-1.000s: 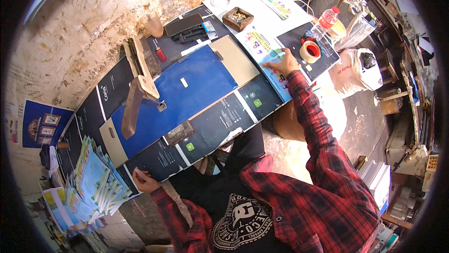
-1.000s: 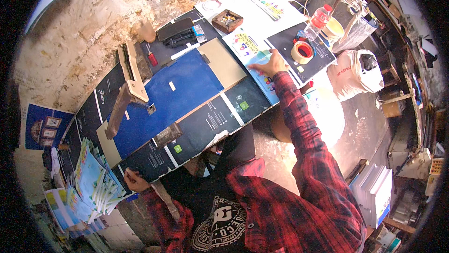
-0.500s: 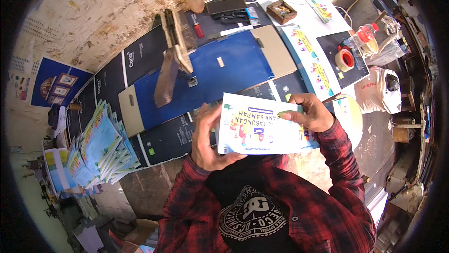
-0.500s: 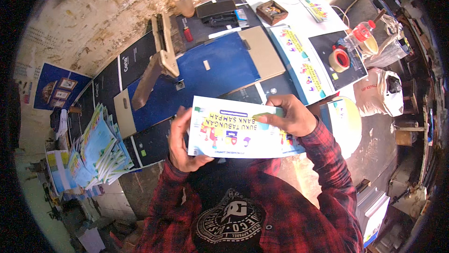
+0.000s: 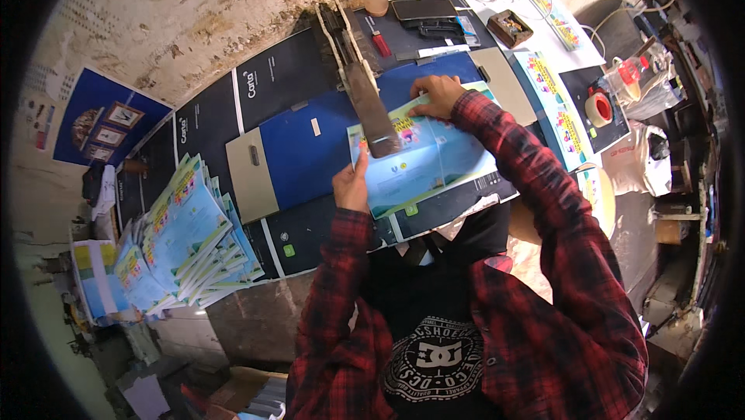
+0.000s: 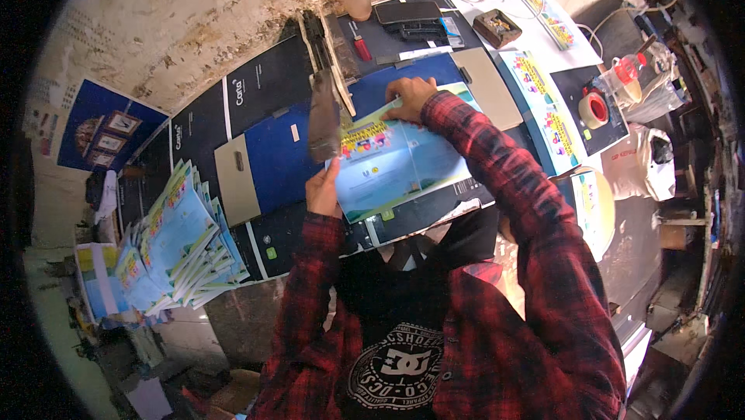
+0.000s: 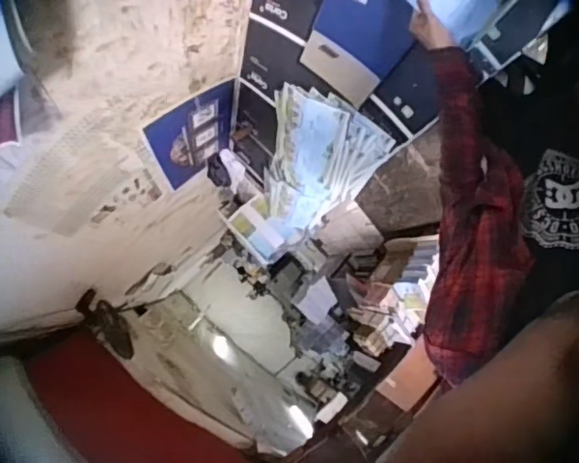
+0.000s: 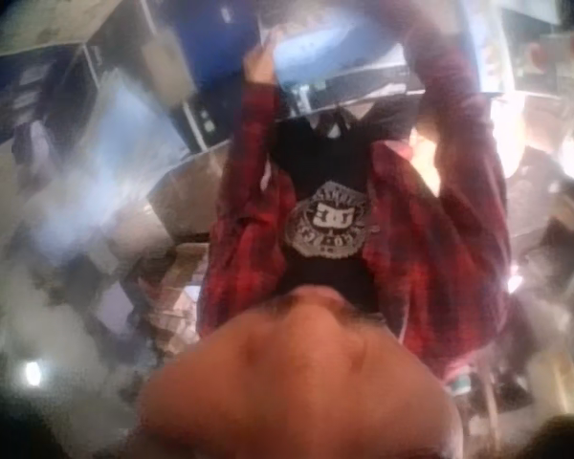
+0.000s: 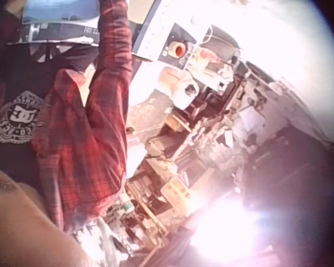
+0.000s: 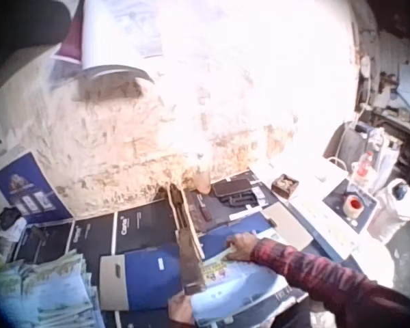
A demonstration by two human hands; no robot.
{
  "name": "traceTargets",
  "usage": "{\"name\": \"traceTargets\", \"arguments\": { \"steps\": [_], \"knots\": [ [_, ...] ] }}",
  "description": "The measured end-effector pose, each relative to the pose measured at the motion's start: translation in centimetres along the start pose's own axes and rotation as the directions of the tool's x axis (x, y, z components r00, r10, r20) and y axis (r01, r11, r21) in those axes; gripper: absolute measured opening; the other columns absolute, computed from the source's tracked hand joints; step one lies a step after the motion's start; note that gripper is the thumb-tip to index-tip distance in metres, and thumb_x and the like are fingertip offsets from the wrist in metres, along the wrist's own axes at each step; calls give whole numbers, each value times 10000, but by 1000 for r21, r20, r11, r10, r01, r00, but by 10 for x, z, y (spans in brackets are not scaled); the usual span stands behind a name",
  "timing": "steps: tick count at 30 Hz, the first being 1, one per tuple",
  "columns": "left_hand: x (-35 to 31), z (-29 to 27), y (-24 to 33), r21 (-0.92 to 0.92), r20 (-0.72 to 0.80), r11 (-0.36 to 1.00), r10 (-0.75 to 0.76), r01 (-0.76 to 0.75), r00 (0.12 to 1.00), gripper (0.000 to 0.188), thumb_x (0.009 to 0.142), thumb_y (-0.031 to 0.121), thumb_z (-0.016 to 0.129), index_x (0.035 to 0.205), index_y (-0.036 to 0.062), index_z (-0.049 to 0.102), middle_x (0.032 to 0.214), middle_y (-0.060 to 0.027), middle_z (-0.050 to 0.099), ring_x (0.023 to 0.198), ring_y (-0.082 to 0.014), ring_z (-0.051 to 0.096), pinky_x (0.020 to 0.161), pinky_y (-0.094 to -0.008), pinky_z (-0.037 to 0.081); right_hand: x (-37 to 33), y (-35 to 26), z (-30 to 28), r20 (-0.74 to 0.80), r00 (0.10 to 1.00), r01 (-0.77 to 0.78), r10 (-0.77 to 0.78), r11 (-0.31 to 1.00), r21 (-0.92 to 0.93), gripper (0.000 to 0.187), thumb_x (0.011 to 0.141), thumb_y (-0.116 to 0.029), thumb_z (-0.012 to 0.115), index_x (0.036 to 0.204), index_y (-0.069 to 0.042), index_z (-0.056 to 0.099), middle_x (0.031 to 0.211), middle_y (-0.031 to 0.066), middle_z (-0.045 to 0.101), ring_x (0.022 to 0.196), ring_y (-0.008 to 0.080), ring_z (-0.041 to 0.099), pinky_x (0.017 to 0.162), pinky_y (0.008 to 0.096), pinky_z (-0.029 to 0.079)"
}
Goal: The person repeatedly places a booklet on a manual binding machine, aligns it, and presses the handle to bind the spine. They then remove the finished booklet and place it on a growing stack to the right. The process is repeated for multiple booklets throughout the clip.
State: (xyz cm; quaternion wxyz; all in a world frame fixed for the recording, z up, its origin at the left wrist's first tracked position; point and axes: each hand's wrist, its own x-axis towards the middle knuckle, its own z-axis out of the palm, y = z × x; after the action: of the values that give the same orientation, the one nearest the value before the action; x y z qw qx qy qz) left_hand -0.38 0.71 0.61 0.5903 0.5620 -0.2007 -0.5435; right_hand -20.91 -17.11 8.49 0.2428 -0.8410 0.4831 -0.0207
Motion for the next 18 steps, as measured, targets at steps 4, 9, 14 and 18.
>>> {"name": "traceTargets", "arguments": {
  "steps": [4, 9, 14, 18],
  "knots": [
    [34, -7, -4, 125, -62, 979, 170, -161, 984, 424, 947, 348, 649, 944, -73, 704, 822, -81, 697, 730, -122, 620, 683, -314, 497, 0, 3, 19, -382, 916, 85, -124, 990, -115, 593, 803, -555, 701, 1222, -141, 634, 1158, 100, 621, 1132, 300, 563, 951, 509, 364],
    [46, -5, 5, 439, -114, 868, 310, -232, 944, 548, 931, 455, 630, 786, -72, 677, 610, -152, 620, 618, -128, 580, 589, -372, 449, -47, 9, 48, -484, 861, 45, -158, 970, -238, 563, 872, -425, 645, 1337, -120, 557, 1332, 119, 549, 1256, 309, 482, 1044, 525, 299],
    [80, -45, -19, 351, -133, 921, 229, -170, 964, 592, 902, 494, 661, 691, -58, 633, 540, -84, 528, 540, -109, 438, 521, -358, 386, -23, 7, 89, -483, 850, 99, -211, 964, -247, 674, 812, -427, 649, 1374, -85, 502, 1426, 146, 478, 1362, 344, 384, 1104, 526, 231],
    [27, -32, 65, -39, -89, 973, -229, 226, 969, 360, 922, 300, 695, 983, -55, 706, 924, -100, 710, 751, -174, 691, 688, -316, 565, -19, -2, 87, -535, 820, 102, -201, 973, -208, 634, 834, -479, 653, 1323, -89, 549, 1401, 152, 500, 1347, 325, 403, 1103, 518, 249]
  ]
}}
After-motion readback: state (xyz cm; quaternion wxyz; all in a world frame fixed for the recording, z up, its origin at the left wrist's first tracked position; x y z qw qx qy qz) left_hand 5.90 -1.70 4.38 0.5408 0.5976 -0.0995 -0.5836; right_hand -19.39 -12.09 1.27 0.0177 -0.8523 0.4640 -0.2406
